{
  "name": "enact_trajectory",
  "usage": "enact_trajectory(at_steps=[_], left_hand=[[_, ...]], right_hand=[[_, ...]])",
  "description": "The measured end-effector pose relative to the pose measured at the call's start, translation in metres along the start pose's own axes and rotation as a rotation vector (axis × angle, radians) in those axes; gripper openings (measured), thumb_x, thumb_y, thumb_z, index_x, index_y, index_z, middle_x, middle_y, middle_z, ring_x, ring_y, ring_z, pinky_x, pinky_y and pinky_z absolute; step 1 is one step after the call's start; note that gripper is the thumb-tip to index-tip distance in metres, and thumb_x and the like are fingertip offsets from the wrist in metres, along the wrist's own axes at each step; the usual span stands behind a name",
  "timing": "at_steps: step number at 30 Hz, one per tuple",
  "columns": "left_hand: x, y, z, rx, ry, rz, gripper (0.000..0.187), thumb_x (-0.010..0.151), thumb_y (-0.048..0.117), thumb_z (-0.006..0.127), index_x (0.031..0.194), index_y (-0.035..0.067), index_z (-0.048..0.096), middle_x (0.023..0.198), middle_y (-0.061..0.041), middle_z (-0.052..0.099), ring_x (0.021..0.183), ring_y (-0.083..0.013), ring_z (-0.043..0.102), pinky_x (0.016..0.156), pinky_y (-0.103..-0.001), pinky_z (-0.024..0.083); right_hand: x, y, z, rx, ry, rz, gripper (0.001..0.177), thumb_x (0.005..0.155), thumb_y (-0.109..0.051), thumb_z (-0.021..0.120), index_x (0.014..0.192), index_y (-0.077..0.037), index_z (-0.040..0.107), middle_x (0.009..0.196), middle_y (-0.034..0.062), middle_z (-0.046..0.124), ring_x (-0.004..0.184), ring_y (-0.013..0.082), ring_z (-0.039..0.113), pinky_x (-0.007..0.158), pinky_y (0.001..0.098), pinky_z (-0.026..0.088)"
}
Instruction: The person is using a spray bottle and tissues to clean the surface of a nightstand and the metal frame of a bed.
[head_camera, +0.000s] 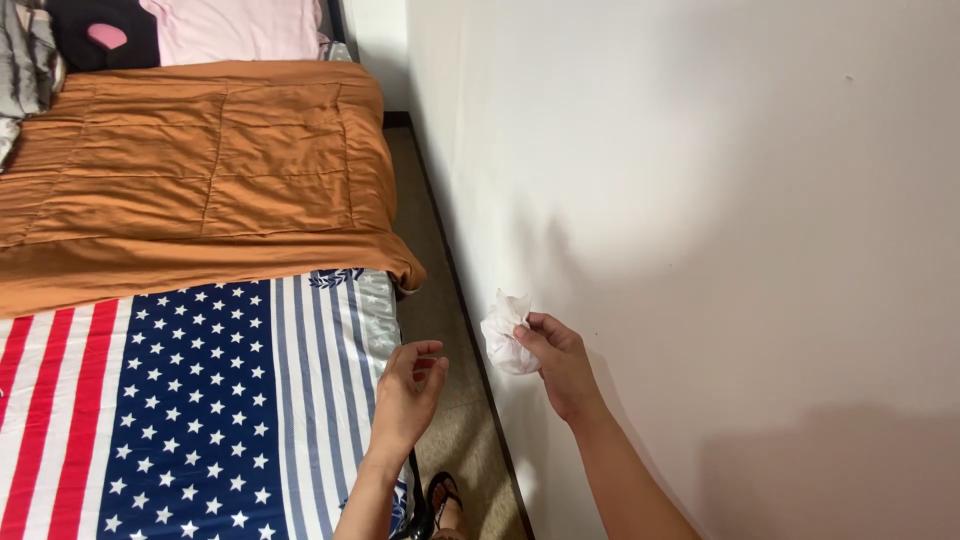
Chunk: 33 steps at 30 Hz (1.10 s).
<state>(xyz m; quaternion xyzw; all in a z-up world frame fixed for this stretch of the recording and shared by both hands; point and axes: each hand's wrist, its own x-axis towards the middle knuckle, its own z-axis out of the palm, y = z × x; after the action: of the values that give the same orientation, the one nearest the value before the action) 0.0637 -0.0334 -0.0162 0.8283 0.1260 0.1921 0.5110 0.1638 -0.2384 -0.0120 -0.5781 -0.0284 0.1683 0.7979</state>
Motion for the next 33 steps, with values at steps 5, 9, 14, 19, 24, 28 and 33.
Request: enact_trajectory(at_steps=[5,9,14,19,24,28,33], left_hand=[[0.031,-0.004,-0.019,-0.006,0.093,-0.054,0.029,0.093,0.021,0.070,0.118,0.006,0.071,0.113,-0.010,0.072,0.094,-0.0216,0.075,0.079,-0.034,0.060],[0.056,-0.019,-0.037,-0.027,0.191,-0.070,0.029,0.092,0.021,0.070,0.117,0.006,0.071,0.110,-0.010,0.073,0.090,-0.0206,0.076,0.077,-0.033,0.061],[0.083,-0.015,-0.066,0.020,0.240,-0.114,0.028,0.092,0.021,0.070,0.116,0.006,0.072,0.109,-0.009,0.074,0.090,-0.0192,0.077,0.077,-0.032,0.062],[0.100,-0.022,-0.081,0.065,0.284,-0.113,0.027,0.093,0.021,0.070,0.115,0.006,0.072,0.108,-0.009,0.075,0.092,-0.0194,0.077,0.078,-0.032,0.063],[0.114,-0.019,-0.090,0.058,0.310,-0.129,0.028,0.092,0.020,0.070,0.116,0.005,0.071,0.109,-0.010,0.074,0.091,-0.0209,0.076,0.077,-0.033,0.062],[0.120,-0.019,-0.100,0.053,0.330,-0.156,0.029,0.092,0.020,0.070,0.116,0.004,0.071,0.111,-0.010,0.074,0.093,-0.0197,0.077,0.078,-0.032,0.063],[0.127,-0.030,-0.116,0.106,0.397,-0.217,0.029,0.093,0.020,0.069,0.117,0.004,0.071,0.111,-0.011,0.074,0.094,-0.0194,0.077,0.079,-0.032,0.064]], right_hand=[[0.051,-0.011,0.026,-0.011,-0.070,-0.017,0.026,0.093,-0.016,0.071,0.114,-0.001,0.072,0.101,0.0039,0.074,0.094,0.0126,0.067,0.085,0.0309,0.052],[0.089,-0.018,0.052,-0.068,-0.139,-0.026,0.026,0.094,-0.017,0.070,0.113,-0.001,0.072,0.102,0.0041,0.075,0.096,0.0124,0.068,0.089,0.0314,0.052],[0.120,-0.021,0.082,-0.088,-0.213,-0.023,0.027,0.093,-0.018,0.070,0.114,-0.001,0.072,0.102,0.0050,0.076,0.097,0.0137,0.069,0.090,0.0324,0.054],[0.146,-0.014,0.097,-0.070,-0.287,-0.021,0.027,0.094,-0.017,0.071,0.114,0.001,0.072,0.102,0.0052,0.075,0.096,0.0138,0.069,0.088,0.0329,0.054],[0.166,-0.016,0.110,-0.084,-0.295,-0.014,0.029,0.092,-0.017,0.072,0.116,-0.002,0.073,0.103,0.0050,0.076,0.095,0.0132,0.070,0.088,0.0321,0.054],[0.185,-0.016,0.124,-0.084,-0.284,0.015,0.028,0.091,-0.017,0.073,0.115,-0.002,0.073,0.103,0.0055,0.076,0.096,0.0142,0.071,0.087,0.0331,0.055],[0.210,-0.012,0.144,-0.035,-0.361,0.015,0.026,0.092,-0.017,0.072,0.113,-0.001,0.073,0.103,0.0049,0.076,0.096,0.0140,0.071,0.087,0.0323,0.055]])
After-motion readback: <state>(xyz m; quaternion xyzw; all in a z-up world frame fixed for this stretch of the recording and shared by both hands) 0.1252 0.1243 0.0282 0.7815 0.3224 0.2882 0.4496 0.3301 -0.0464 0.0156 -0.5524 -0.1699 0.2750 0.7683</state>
